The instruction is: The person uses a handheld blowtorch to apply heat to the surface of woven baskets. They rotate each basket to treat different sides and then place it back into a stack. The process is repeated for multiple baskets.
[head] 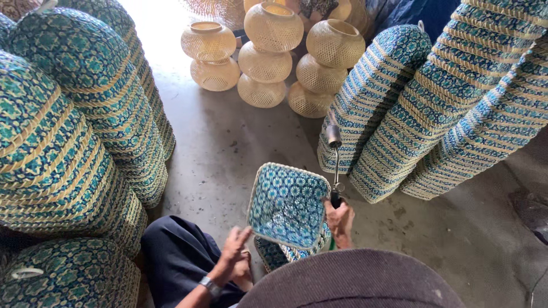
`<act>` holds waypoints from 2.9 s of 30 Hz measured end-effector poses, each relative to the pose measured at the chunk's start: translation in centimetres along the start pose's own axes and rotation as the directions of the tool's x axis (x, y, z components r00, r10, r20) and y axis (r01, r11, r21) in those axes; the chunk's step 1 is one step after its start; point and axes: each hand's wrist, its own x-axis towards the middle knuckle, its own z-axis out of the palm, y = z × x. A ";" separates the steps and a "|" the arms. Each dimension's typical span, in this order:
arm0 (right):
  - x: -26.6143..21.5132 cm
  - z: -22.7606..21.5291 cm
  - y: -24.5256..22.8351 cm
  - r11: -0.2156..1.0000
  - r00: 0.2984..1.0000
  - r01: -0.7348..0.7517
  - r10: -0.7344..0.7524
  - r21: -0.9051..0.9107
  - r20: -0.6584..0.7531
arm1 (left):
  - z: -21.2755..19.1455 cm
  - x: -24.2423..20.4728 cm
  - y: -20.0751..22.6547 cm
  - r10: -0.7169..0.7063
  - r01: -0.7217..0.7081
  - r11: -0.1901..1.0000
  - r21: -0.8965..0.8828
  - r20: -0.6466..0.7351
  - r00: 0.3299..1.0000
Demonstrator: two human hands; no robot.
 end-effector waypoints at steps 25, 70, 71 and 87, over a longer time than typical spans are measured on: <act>-7.4 -3.9 -5.1 0.666 0.551 0.741 -0.674 0.081 0.492 | -1.5 3.4 3.9 0.113 -0.095 0.923 -0.372 0.028 0.993; -10.9 -7.3 -11.3 0.975 0.753 0.220 -0.158 -0.019 0.638 | -3.5 8.9 2.2 0.560 -0.762 0.647 -0.037 -0.655 0.508; -10.7 -7.4 -11.3 0.968 0.723 0.252 -0.176 -0.018 0.668 | -3.3 8.5 2.6 0.479 -0.731 0.659 -0.174 -0.652 0.587; -6.8 -3.2 -9.8 0.853 0.724 0.520 -0.408 -0.051 0.556 | -0.9 6.4 0.1 0.299 -0.483 0.803 -0.350 -0.463 0.834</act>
